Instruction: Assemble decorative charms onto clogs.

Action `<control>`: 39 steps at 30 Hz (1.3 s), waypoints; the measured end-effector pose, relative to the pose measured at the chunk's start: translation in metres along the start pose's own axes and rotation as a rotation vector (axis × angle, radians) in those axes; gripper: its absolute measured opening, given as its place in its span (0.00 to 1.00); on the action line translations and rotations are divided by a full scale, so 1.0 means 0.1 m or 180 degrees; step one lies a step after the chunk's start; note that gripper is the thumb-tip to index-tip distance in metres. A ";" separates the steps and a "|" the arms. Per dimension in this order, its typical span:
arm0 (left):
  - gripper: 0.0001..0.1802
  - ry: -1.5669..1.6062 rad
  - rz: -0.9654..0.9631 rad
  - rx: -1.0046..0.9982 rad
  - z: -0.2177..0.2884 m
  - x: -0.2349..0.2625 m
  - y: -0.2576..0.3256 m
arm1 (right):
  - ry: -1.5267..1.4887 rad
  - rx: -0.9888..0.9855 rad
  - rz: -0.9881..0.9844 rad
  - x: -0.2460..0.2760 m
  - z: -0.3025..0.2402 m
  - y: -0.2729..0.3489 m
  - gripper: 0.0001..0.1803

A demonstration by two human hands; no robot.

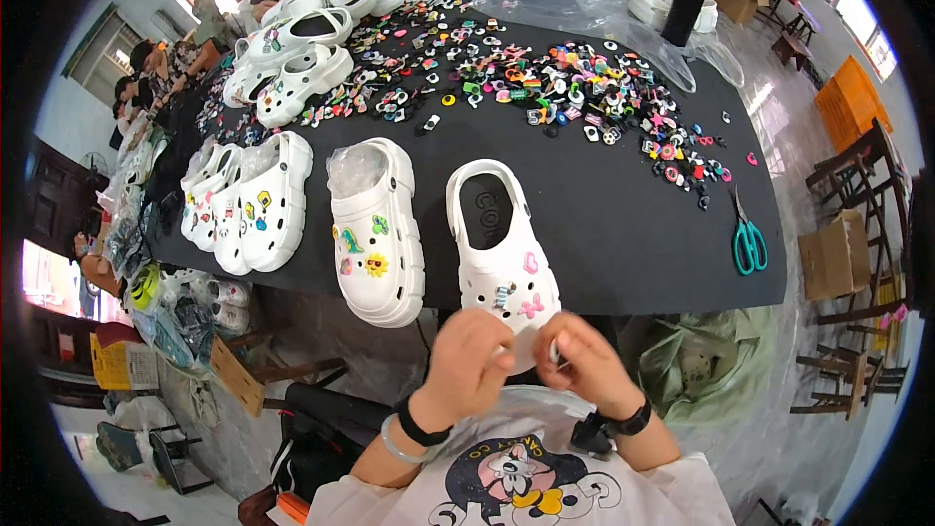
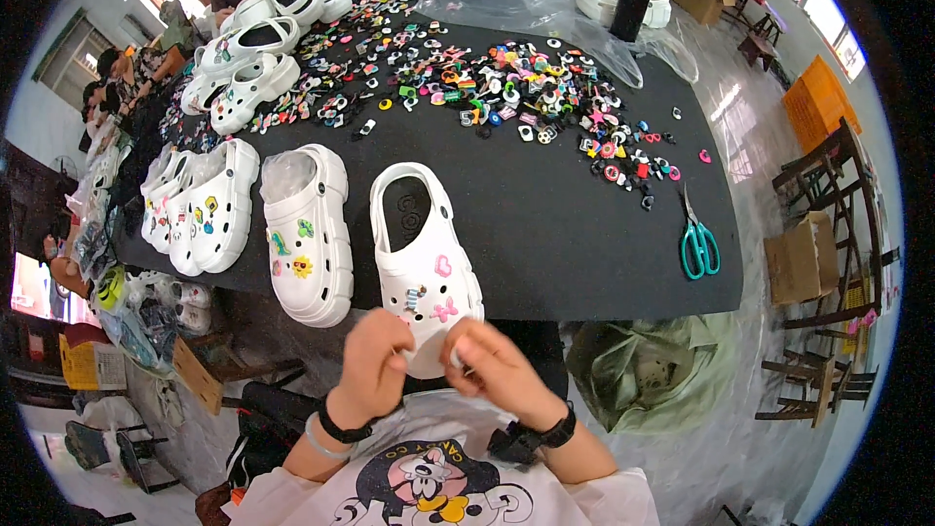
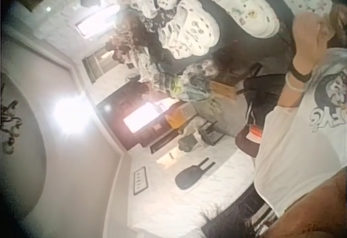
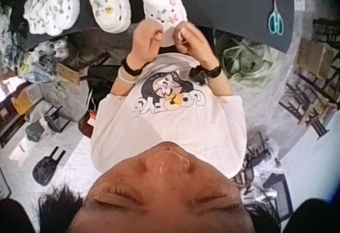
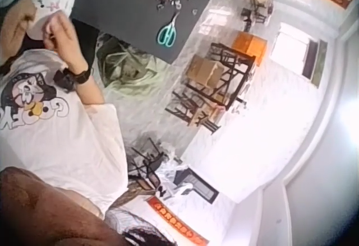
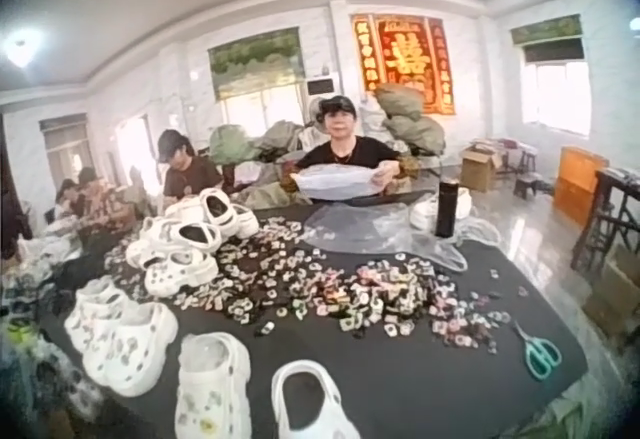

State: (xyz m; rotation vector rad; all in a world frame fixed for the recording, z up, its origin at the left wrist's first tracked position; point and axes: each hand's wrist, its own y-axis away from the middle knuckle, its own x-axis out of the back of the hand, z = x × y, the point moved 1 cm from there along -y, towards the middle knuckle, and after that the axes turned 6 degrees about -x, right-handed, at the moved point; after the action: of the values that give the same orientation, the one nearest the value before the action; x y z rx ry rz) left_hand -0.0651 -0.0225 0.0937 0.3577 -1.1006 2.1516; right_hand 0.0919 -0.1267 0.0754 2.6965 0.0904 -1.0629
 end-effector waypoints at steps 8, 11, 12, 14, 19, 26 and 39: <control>0.12 -0.0975 0.0122 0.0199 -0.26 0.31 -0.56 | -0.0283 0.0545 0.1029 0.51 -0.36 -0.38 0.15; 0.10 -0.0683 -0.0039 0.0516 -0.41 0.25 -0.73 | 0.0195 0.0491 0.0898 0.63 -0.24 -0.51 0.14; 0.10 -0.0687 -0.0031 0.0515 -0.47 0.25 -0.77 | 0.0201 0.0491 0.0890 0.63 -0.23 -0.55 0.14; 0.14 -0.0339 -0.0956 0.0867 -0.61 0.21 -0.84 | 0.2342 0.0954 0.1259 0.57 -0.23 -0.64 0.14; 0.17 0.0267 -0.1433 0.1122 -0.82 0.13 -0.82 | 0.3772 0.1096 0.1098 0.35 -0.42 -0.73 0.21; 0.16 0.1069 -0.1403 0.1597 -0.84 0.10 -0.85 | 0.3915 0.1066 0.0748 0.44 -0.43 -0.81 0.18; 0.13 -0.0242 -0.0648 0.0631 -0.67 0.15 -0.72 | 0.1294 0.0913 0.0876 0.79 -0.10 -0.81 0.21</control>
State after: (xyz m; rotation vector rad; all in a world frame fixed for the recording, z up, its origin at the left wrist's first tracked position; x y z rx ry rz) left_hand -0.0226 0.0669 0.1052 0.6198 -0.8530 2.0825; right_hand 0.1444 -0.0482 0.0126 3.0254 -0.3792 -0.4696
